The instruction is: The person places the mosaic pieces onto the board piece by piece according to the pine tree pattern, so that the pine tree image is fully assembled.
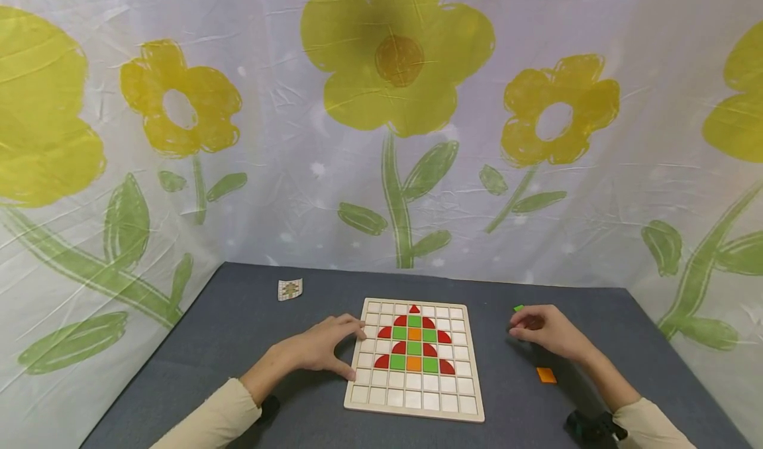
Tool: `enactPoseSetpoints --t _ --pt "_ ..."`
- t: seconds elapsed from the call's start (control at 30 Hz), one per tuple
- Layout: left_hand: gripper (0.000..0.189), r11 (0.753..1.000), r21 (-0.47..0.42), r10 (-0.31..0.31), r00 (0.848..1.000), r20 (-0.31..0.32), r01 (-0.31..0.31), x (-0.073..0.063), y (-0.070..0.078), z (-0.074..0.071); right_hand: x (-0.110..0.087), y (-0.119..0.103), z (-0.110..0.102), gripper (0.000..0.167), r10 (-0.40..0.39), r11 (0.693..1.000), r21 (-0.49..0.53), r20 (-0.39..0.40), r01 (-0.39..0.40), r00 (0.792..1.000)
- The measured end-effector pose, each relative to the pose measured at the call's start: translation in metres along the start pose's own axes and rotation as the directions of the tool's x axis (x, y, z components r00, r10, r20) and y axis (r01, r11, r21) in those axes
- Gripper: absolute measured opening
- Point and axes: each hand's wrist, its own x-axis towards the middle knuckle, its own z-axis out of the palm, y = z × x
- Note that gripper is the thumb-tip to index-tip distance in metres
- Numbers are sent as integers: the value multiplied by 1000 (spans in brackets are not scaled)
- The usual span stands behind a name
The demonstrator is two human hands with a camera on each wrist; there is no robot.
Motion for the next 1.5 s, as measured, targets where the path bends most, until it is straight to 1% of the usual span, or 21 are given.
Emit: enactPoseSetpoints --t 0.13,0.23,0.37,0.57,0.7,0.87,0.97,1.07,1.23,1.5 --pt "66 1000 -4 -3 1000 3 3 1 -2 1 -2 13 -10 19 -39 998 -41 -34 38 999" --pt "66 1000 2 -6 1000 1 6 1 -4 2 -2 22 -17 22 -48 998 -45 -53 46 997" --pt "66 1000 10 -6 1000 -4 6 1 -5 3 0 31 -26 27 -11 999 -41 -56 9 998" --pt "66 1000 -6 24 1000 -5 -24 0 -4 2 8 36 -33 37 71 996 -52 -49 -73 996" --pt "66 1000 -7 28 1000 -6 -28 0 -4 1 13 39 -33 41 86 992 -85 -45 -89 995" --pt "67 1000 -8 25 1000 -5 -25 -1 -3 1 18 46 -34 46 92 992 -77 -45 -95 995" --pt "66 1000 -12 23 1000 -6 -23 -1 -3 1 22 48 -35 46 90 993 -75 -50 -94 995" --pt "65 1000 -17 23 1000 -4 -23 -1 -3 1 25 49 -34 44 76 992 -93 -44 -80 996" --pt "64 1000 -17 18 1000 -2 -18 0 -3 1 29 50 -32 38 80 989 -118 -38 -84 996" --pt "65 999 -19 26 1000 -1 -26 -1 -3 0 30 49 -32 30 109 987 -115 -20 -110 994"
